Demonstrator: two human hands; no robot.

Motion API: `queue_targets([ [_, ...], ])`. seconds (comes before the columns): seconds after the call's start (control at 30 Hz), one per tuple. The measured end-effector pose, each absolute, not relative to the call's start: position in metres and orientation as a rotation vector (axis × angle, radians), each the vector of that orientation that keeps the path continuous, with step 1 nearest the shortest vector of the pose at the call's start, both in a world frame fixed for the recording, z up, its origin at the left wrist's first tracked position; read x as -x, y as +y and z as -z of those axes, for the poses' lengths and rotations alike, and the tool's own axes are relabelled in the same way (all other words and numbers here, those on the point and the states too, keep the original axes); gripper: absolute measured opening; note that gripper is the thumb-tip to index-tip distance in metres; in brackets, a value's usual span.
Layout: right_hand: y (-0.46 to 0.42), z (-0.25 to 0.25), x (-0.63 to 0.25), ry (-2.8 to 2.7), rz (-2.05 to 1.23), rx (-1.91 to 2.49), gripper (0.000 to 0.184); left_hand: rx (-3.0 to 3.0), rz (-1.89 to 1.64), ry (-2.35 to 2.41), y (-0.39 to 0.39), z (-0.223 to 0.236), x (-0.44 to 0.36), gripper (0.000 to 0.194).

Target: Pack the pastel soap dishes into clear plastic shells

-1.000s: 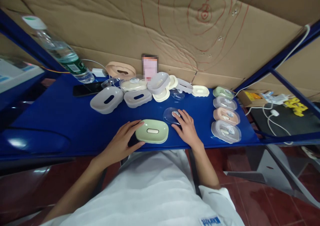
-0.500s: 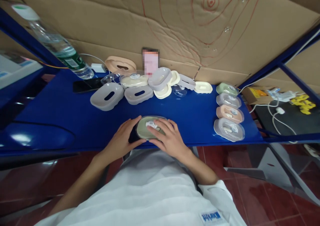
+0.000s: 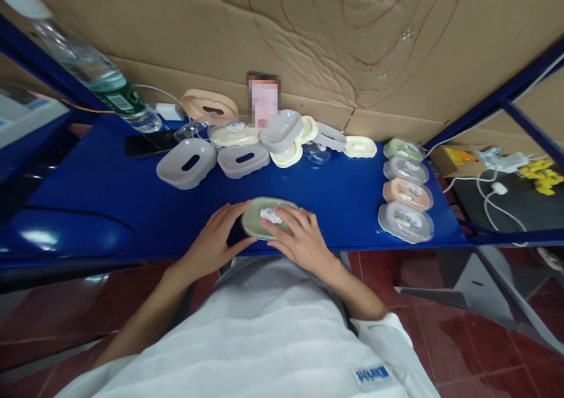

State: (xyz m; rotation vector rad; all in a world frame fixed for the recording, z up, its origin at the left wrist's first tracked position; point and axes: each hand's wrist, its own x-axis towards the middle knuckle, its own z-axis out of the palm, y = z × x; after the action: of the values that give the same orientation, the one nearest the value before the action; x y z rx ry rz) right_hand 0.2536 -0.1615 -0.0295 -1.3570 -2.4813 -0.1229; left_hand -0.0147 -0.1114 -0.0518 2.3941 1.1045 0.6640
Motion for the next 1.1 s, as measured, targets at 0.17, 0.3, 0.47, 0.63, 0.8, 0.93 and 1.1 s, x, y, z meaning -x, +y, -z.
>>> queue_targets([
  [0.17,-0.159,0.027,-0.253,-2.511,0.106,1.339,0.049,-2.371,-0.684,1.109,-0.111,0.053,0.015,0.073],
  [0.3,-0.159,0.027,-0.254,-2.514,0.078,1.314,0.046,-2.363,-0.663,1.098,-0.11,0.052,0.016,0.065],
  [0.47,-0.157,0.031,-0.255,-2.505,0.038,1.324,0.046,-2.327,-0.685,1.101,-0.11,0.05,0.016,0.064],
  [0.63,-0.154,0.031,-0.258,-2.511,-0.092,1.329,0.049,-2.296,-0.709,1.095,-0.11,0.05,0.017,0.065],
  [0.8,-0.151,0.031,-0.26,-2.512,-0.123,1.276,0.048,-2.324,-0.711,1.035,-0.11,0.049,0.017,0.069],
  [0.93,-0.148,0.033,-0.261,-2.514,-0.146,1.262,0.048,-2.322,-0.734,1.044,-0.109,0.049,0.017,0.064],
  [1.1,-0.149,0.033,-0.259,-2.51,-0.115,1.285,0.049,-2.315,-0.731,1.062,-0.11,0.049,0.017,0.062],
])
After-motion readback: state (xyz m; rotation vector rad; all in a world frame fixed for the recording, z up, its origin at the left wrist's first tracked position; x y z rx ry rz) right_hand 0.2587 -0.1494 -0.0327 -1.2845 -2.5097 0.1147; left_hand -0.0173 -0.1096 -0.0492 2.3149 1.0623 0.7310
